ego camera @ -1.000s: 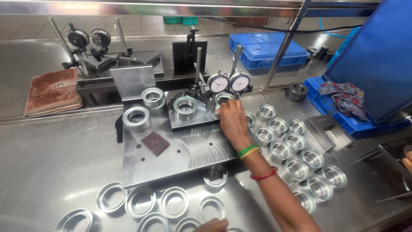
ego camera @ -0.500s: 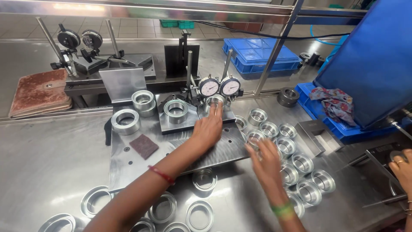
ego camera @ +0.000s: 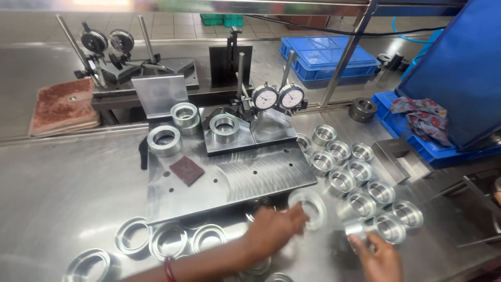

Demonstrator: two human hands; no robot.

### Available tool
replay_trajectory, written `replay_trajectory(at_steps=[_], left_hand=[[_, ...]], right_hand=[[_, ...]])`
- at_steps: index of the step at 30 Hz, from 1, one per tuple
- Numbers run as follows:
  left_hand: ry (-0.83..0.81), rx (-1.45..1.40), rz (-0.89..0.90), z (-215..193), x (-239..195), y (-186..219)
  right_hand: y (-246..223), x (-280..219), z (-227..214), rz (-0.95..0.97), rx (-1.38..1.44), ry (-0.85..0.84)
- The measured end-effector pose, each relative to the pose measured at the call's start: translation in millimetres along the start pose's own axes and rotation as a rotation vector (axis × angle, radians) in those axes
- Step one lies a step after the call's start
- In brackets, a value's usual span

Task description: The recorder is seen inspecting and cleaning metal ring components using a gauge and a cloth.

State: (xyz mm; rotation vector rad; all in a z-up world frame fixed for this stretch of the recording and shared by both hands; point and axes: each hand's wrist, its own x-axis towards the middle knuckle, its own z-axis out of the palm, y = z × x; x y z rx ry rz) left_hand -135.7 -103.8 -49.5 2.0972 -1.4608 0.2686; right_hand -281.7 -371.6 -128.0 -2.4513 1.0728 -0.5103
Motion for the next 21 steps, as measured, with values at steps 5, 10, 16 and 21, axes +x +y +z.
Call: replay_trajectory(at_steps=[5, 10, 16, 21], left_hand=[[-0.196, -0.17, 0.092, 11, -30, 15], [-0.267, -0.091, 0.124, 37, -44, 0], [-0.589, -0.085, 0.12, -3, -39, -35], [0.041, -0.026, -0.36, -54, 35, -68]], right_hand=[[-156, 24, -35, -0.573, 0.367, -0.077], [-262, 64, 18, -1.016, 0.148, 0.141], [-311, 91, 65, -0.985, 0.103, 0.113], [-328, 119, 83, -0.916, 0.042, 0.096]])
